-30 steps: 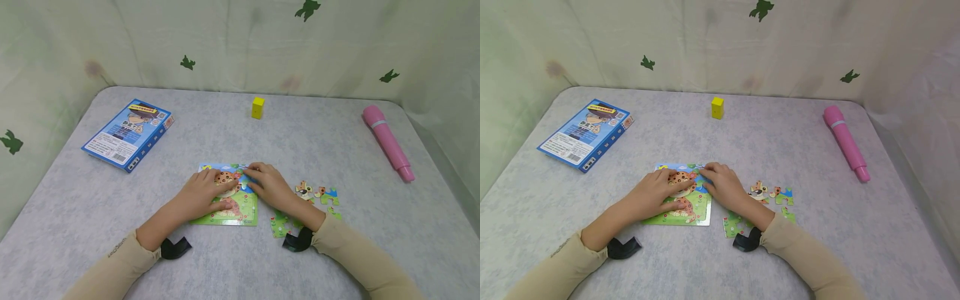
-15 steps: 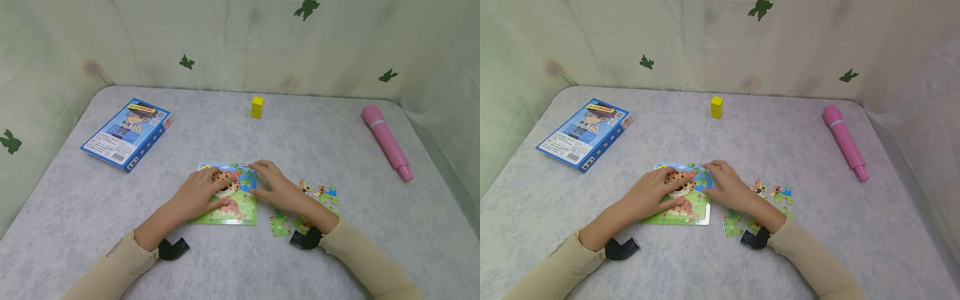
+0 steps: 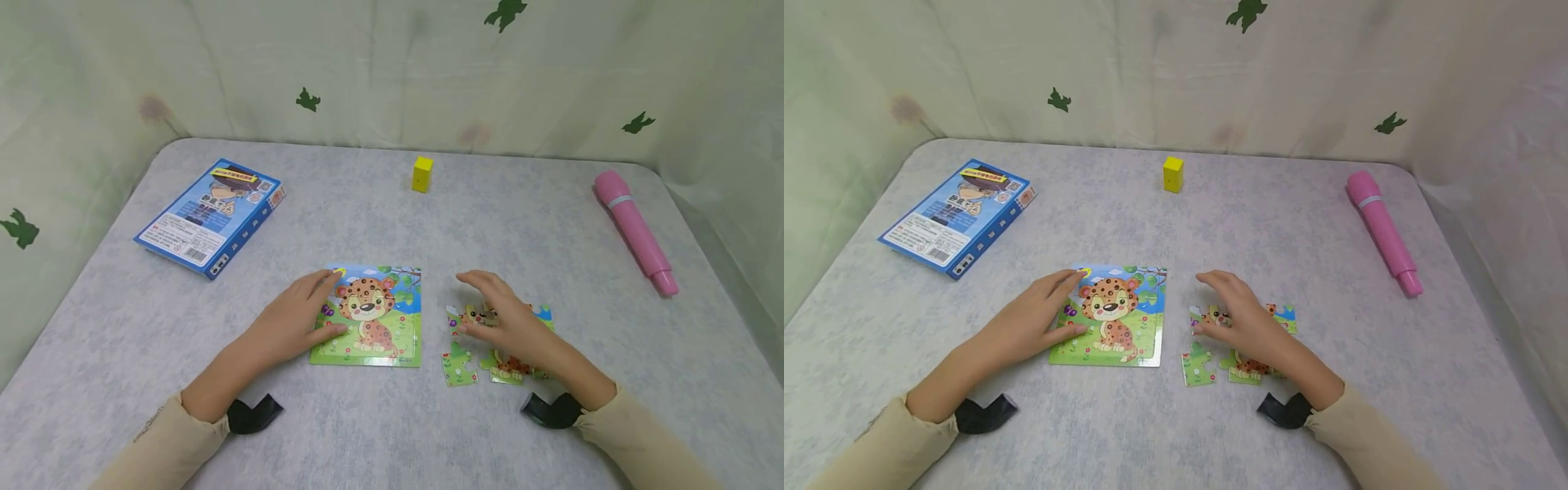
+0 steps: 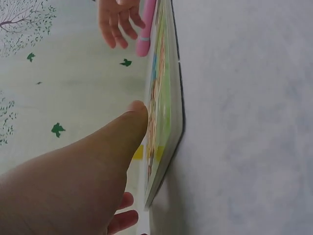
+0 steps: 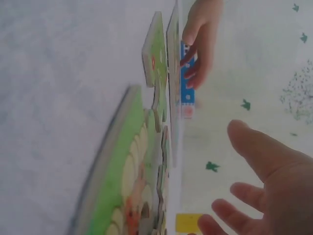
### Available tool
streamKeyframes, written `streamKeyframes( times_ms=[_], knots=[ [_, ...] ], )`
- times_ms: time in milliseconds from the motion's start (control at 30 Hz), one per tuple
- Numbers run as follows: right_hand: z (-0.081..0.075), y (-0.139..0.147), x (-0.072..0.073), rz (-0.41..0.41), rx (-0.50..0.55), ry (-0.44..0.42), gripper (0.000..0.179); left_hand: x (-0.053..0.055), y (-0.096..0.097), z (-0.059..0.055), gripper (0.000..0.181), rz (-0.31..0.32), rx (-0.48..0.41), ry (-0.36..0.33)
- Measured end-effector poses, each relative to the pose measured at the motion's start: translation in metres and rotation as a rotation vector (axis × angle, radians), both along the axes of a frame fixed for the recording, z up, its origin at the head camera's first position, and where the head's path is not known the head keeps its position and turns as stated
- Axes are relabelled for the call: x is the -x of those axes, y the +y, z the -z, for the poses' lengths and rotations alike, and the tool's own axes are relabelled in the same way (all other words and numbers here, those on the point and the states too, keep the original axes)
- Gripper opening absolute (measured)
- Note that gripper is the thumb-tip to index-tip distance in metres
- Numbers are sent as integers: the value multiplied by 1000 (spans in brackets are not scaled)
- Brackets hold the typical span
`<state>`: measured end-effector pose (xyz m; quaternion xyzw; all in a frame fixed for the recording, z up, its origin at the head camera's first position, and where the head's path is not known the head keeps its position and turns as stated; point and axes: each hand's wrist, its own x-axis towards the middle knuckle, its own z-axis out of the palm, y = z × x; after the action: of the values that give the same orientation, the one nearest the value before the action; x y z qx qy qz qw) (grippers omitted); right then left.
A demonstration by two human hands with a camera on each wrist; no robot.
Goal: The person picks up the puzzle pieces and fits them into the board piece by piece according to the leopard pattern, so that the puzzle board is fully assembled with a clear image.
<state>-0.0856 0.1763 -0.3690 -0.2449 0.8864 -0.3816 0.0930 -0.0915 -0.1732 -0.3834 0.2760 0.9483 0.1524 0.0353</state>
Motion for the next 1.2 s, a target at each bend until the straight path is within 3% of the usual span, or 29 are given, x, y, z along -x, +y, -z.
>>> streamKeyframes(
  times_ms=[200, 367, 567, 833, 1200],
  knots=[
    [9, 14, -1, -14, -19, -37, 69, -3, -15, 3, 89, -30, -89, -130],
    [14, 19, 1, -28, -73, -32, 67, -2, -25, 5, 88, -6, -191, -227],
    [18, 20, 1, -48, -88, -6, 58, 0, -32, 6, 89, 27, -211, -247],
    [22, 16, -2, -60, -127, 147, 47, 2, -33, 4, 90, 27, -255, -278],
    [11, 2, -9, -28, -26, 237, 44, 2, -33, 9, 91, 26, -252, -261]
  ],
)
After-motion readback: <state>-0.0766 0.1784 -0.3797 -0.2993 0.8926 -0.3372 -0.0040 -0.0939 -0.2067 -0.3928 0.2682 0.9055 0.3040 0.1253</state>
